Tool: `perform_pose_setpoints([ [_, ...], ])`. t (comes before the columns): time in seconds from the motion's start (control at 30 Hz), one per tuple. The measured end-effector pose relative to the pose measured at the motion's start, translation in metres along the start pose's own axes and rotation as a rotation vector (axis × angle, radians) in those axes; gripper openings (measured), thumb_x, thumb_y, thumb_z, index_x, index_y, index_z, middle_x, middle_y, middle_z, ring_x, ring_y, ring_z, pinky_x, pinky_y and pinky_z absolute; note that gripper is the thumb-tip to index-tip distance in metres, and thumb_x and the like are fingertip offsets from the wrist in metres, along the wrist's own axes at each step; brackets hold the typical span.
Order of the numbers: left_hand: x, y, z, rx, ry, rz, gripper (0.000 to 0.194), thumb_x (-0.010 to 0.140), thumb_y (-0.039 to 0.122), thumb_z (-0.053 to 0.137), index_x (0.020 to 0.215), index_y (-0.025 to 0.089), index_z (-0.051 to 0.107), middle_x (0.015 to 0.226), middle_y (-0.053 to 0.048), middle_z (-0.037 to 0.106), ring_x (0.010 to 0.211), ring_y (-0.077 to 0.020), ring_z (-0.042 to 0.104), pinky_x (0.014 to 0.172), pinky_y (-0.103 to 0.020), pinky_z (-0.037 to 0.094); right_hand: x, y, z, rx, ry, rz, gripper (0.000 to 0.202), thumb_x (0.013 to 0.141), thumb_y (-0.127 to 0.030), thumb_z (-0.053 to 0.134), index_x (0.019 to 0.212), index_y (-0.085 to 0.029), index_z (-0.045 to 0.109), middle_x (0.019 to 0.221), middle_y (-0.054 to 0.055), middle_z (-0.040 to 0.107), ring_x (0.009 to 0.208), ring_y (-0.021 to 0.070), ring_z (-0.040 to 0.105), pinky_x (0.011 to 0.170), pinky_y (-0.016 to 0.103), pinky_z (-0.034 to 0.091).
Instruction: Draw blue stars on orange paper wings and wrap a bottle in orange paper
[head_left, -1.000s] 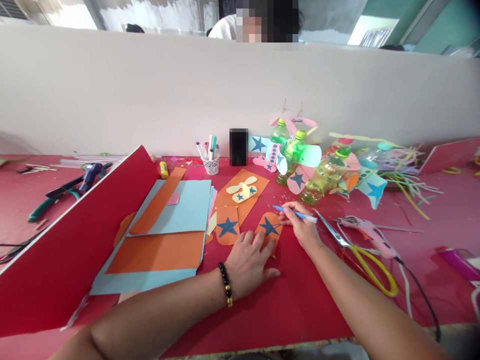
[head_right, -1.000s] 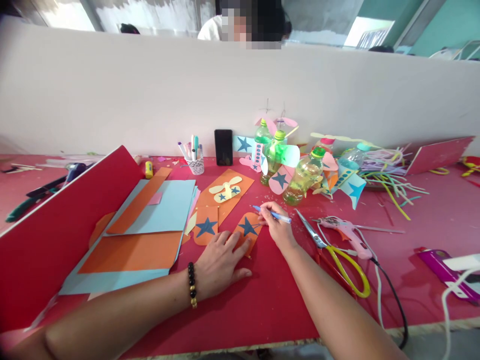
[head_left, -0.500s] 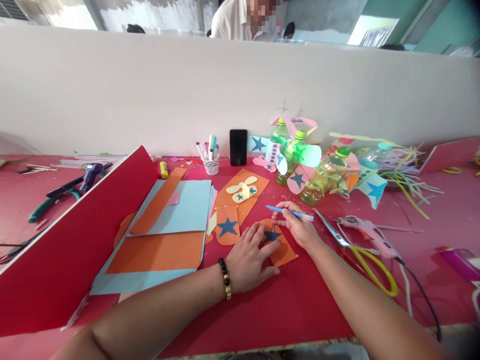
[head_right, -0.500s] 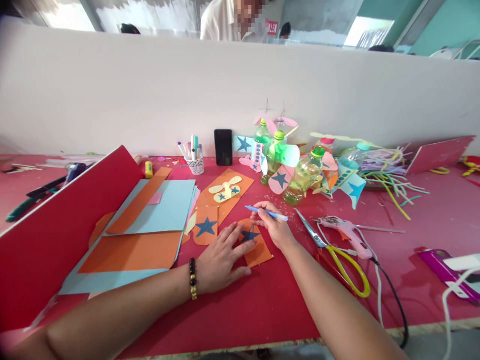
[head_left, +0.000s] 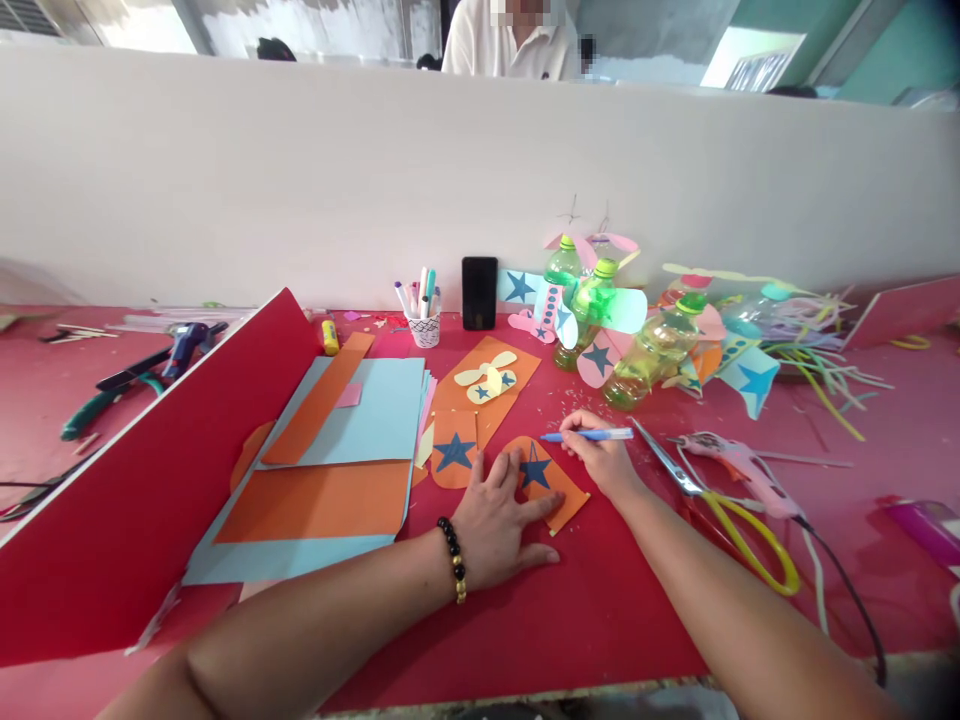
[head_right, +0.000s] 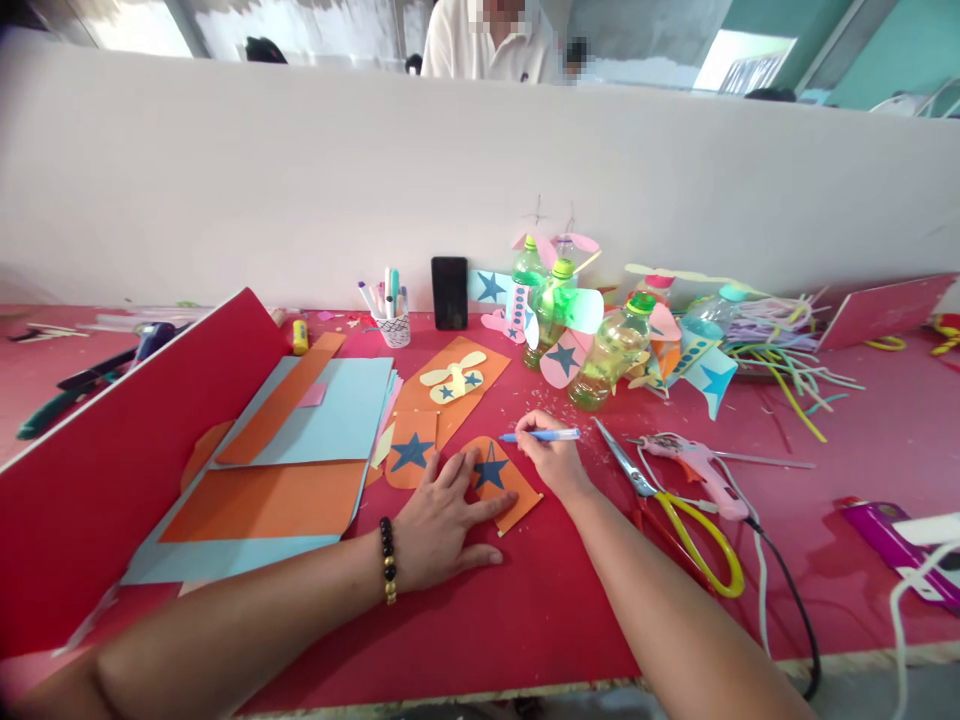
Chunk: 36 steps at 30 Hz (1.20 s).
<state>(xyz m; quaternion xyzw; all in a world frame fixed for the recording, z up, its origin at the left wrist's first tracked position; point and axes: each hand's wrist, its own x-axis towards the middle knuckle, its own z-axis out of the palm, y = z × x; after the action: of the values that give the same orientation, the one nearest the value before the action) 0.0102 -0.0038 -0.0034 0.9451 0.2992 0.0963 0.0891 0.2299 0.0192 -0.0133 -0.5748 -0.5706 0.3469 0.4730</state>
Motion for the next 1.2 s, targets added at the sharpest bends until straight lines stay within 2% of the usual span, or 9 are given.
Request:
perform_pose_setpoints([
  [0.2,0.0001,0.0009,-0.0035,0.004,-0.005,0.002,0.068,0.081,0.076,0.037,0.138,0.039,0.044,0.137,-0.014,0.043,0.129,-0.0358,0.028,0.103,-0.063,0.018,-0.0019,0.0000,0.0012,-0.093,-0.061,-0.067,0.013,0.084,-0.029,0.053,0.075,-0.021,0.055,0.063,-0.002,0.055,0.059,0.0142,0.051,0.058,0.027,0.040],
  [0.53,0.0002,0.0000,-0.0036,0.009,-0.005,0.010,0.068,0.081,0.076,0.037,0.137,0.039,0.045,0.137,-0.014,0.043,0.128,-0.0356,0.028,0.103,-0.061,0.020,-0.0007,0.0023,0.0028,-0.132,-0.081,-0.116,0.012,0.085,-0.030,0.054,0.078,-0.020,0.055,0.068,-0.001,0.055,0.063,0.0145,0.052,0.061,0.027,0.041],
  [1.03,0.0002,-0.0014,-0.0012,0.004,0.012,0.022,0.069,0.081,0.077,0.035,0.137,0.039,0.046,0.137,-0.015,0.041,0.128,-0.0361,0.028,0.103,-0.061,0.020,-0.0069,-0.0059,-0.0002,-0.102,-0.178,-0.131,0.012,0.082,-0.023,0.054,0.071,-0.020,0.055,0.061,-0.002,0.051,0.057,0.0130,0.048,0.055,0.026,0.036],
  [1.2,0.0006,-0.0012,-0.0016,0.003,0.007,0.022,0.069,0.081,0.077,0.037,0.137,0.039,0.046,0.138,-0.015,0.040,0.128,-0.0365,0.029,0.103,-0.061,0.020,-0.0068,-0.0033,0.0001,-0.123,-0.139,-0.133,0.013,0.084,-0.025,0.053,0.072,-0.020,0.055,0.062,-0.002,0.052,0.058,0.0134,0.049,0.056,0.026,0.037],
])
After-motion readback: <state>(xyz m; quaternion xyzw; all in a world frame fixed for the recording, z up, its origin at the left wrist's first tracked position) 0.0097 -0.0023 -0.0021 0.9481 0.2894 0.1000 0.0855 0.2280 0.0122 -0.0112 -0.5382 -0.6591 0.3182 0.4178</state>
